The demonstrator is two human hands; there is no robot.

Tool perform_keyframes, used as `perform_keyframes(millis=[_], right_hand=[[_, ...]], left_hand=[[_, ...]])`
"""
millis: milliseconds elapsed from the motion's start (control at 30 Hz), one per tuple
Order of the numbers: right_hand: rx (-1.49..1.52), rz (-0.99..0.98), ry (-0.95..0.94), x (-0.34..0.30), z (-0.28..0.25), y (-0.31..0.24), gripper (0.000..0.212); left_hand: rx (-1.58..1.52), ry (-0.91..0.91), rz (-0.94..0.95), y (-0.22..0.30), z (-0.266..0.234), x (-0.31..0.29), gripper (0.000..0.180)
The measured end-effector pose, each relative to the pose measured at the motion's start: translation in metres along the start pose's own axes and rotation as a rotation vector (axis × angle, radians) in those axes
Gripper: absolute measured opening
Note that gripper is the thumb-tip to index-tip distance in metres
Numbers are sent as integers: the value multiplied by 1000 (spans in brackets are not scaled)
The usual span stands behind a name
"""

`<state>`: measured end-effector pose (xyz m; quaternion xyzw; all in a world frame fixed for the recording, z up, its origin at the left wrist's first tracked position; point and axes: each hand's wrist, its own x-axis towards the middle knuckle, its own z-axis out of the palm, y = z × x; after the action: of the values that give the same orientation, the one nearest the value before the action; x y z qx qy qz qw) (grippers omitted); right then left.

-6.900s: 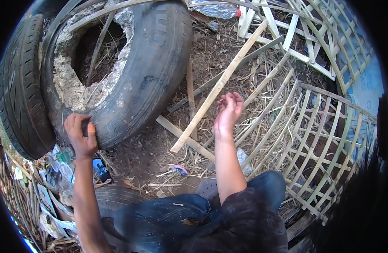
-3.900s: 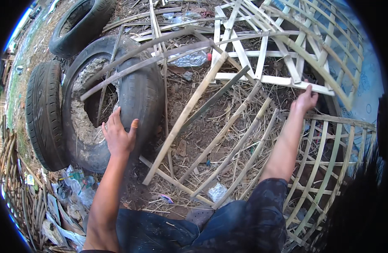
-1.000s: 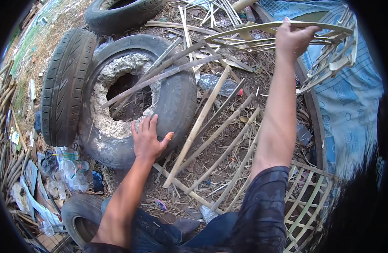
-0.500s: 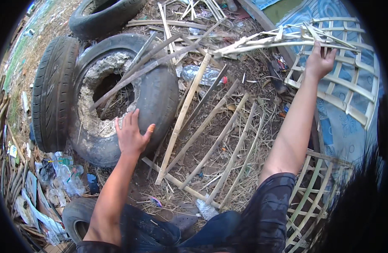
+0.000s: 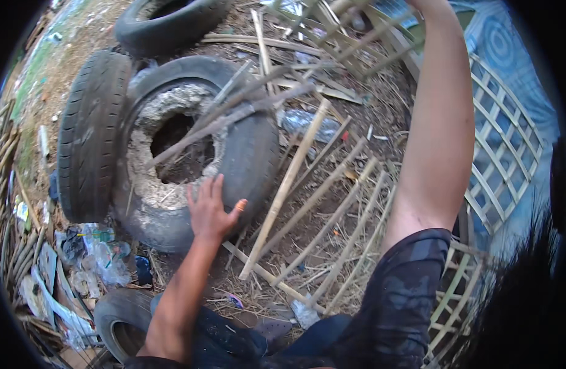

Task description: The person assembles a wooden frame by hammering nails into bamboo strips while sitting on the ground in an outdoor workshop area.

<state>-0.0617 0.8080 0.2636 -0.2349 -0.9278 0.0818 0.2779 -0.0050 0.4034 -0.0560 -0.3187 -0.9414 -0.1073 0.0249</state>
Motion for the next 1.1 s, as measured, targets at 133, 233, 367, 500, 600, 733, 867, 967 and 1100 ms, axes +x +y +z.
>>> perform_keyframes(millis=[133, 233, 367, 500, 600, 733, 867, 967, 1100], right_hand=[[530, -61, -19, -50, -9, 29, 47], [622, 150, -177, -89, 39, 114, 40], [373, 398, -334, -215, 135, 243, 65], [375, 686, -452, -318, 174, 285, 68], [317, 689, -375, -368, 185, 286, 61], [342, 698, -397, -367, 158, 265, 59], [288, 594, -380, -370, 126, 266, 59], [137, 622, -412, -374, 111, 258, 56], [207, 617, -395, -375, 111, 267, 56]], left_hand=[[14, 22, 37, 3, 10, 0, 77], [19, 20, 33, 4, 5, 1, 75], [10, 5, 29, 9, 7, -1, 72], [13, 40, 45, 7, 9, 1, 71], [6, 35, 48, 3, 13, 0, 70], [50, 45, 52, -6, 12, 0, 69], [60, 63, 59, 1, 15, 1, 66], [51, 67, 53, 6, 11, 0, 63], [27, 59, 38, 4, 15, 0, 64]])
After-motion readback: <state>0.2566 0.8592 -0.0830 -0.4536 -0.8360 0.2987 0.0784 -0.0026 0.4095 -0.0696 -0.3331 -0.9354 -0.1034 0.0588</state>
